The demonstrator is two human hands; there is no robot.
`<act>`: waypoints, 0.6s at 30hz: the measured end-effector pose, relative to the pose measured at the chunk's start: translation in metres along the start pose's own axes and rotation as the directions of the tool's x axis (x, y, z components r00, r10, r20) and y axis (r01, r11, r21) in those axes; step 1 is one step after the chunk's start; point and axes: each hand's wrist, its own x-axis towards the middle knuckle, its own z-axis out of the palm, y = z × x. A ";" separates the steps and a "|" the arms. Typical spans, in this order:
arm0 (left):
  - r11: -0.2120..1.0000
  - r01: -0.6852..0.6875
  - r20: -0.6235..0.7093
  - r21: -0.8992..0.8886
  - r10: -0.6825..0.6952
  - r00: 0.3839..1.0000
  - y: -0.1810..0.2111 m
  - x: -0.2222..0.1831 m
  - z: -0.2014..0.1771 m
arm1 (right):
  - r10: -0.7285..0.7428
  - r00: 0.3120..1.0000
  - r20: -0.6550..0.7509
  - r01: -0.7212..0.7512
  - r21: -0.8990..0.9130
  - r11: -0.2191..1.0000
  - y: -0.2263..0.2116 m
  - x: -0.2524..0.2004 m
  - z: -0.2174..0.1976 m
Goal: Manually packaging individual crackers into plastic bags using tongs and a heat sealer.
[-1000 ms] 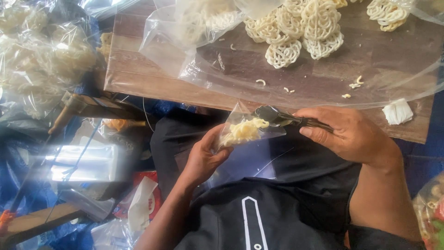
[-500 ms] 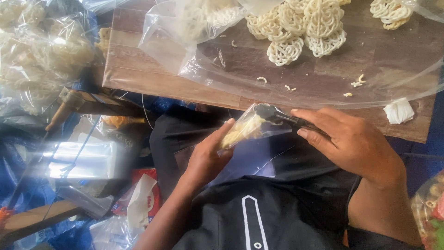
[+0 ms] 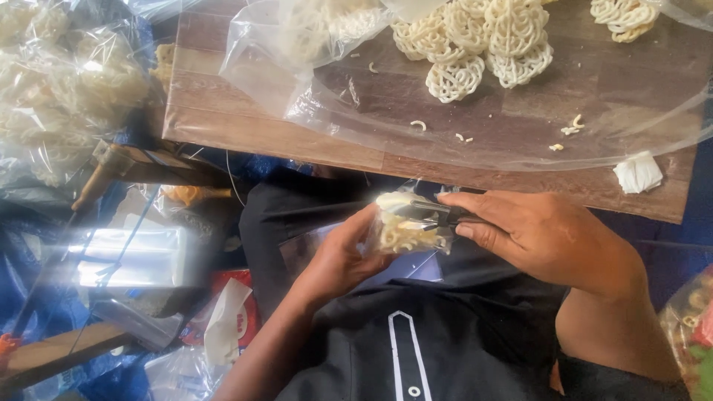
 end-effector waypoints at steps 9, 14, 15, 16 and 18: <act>0.985 0.111 0.000 0.132 -0.112 0.994 -0.028 -0.007 -0.001 | 0.132 0.991 -0.017 -0.131 0.020 0.991 0.001 0.000 -0.007; 0.995 0.051 -0.126 -0.081 -0.061 0.990 -0.047 -0.009 -0.004 | 0.171 0.966 -0.193 -0.173 0.004 0.985 0.064 -0.013 -0.011; 0.956 0.085 -0.128 -0.280 -0.124 0.984 -0.046 -0.008 -0.005 | 0.370 0.904 -0.216 -0.357 0.098 0.929 0.080 -0.015 -0.011; 0.956 0.081 -0.121 -0.282 -0.119 0.985 -0.047 -0.008 -0.005 | 0.374 0.900 -0.222 -0.362 0.095 0.927 0.102 -0.010 -0.009; 0.844 0.125 -0.103 -0.521 -0.208 0.973 -0.047 -0.011 -0.008 | 0.716 0.630 -0.300 -0.593 0.408 0.694 0.145 0.001 -0.005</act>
